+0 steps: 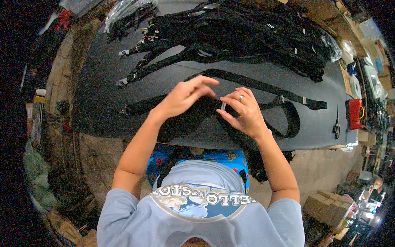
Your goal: The person assembles harness straps by trimming them with snips, attaching clips and buckles, and fastening the hook-and-loop strap ends together by hand.
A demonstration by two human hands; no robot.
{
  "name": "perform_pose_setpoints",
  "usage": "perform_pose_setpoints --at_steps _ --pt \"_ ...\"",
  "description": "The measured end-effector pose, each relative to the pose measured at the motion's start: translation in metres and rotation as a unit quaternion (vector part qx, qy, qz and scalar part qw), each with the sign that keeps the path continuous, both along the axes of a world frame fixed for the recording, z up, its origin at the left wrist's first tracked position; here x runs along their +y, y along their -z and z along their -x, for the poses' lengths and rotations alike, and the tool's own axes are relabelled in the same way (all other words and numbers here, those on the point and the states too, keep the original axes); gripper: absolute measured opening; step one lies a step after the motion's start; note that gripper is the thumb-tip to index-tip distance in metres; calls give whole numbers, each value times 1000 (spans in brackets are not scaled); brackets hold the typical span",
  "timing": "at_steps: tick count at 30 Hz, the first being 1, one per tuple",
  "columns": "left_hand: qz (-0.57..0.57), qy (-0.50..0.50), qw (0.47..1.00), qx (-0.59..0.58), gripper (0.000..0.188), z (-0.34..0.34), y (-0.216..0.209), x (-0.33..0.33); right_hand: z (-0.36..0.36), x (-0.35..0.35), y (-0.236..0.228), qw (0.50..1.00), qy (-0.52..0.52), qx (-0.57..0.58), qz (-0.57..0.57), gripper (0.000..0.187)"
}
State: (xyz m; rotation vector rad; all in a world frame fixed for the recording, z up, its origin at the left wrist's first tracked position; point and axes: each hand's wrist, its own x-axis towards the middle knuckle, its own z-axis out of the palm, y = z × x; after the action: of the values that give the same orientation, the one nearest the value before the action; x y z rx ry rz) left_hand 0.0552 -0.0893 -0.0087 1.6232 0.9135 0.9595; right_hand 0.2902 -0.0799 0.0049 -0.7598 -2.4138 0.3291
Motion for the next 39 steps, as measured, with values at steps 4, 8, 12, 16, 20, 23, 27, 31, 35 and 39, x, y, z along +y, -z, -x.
perform_pose_setpoints --at_steps 4,8,12,16,20,23,27,31,35,39 --pt "-16 -67 995 -76 35 27 -20 6 0 2 0 1000 -11 12 -12 32" --pt "-28 -104 994 -22 31 26 -34 5 -1 3 3 1000 -10 15 -12 32" --pt "-81 -77 988 109 25 -4 -30 -8 2 2 4 999 -13 39 -14 32" --pt "-91 -86 977 175 21 -15 -16 -12 3 0 3 999 -6 39 -21 33" --pt "-13 -72 982 174 19 -6 -25 -10 0 0 1 999 -5 37 -23 33" --pt "-12 -80 982 171 18 6 -27 -9 -2 -1 1 999 5 39 -24 32" --pt "5 -84 974 209 21 9 -29 -9 -1 1 7 999 -5 44 -26 33" --pt "107 -33 984 140 33 -3 -41 -12 0 0 9 999 -5 40 -21 33" --pt "112 -24 984 138 38 -27 -39 -14 -2 -1 5 999 -8 17 -31 36" --pt "142 -52 980 133 31 -36 -29 -10 0 -2 9 999 1 29 -40 37"
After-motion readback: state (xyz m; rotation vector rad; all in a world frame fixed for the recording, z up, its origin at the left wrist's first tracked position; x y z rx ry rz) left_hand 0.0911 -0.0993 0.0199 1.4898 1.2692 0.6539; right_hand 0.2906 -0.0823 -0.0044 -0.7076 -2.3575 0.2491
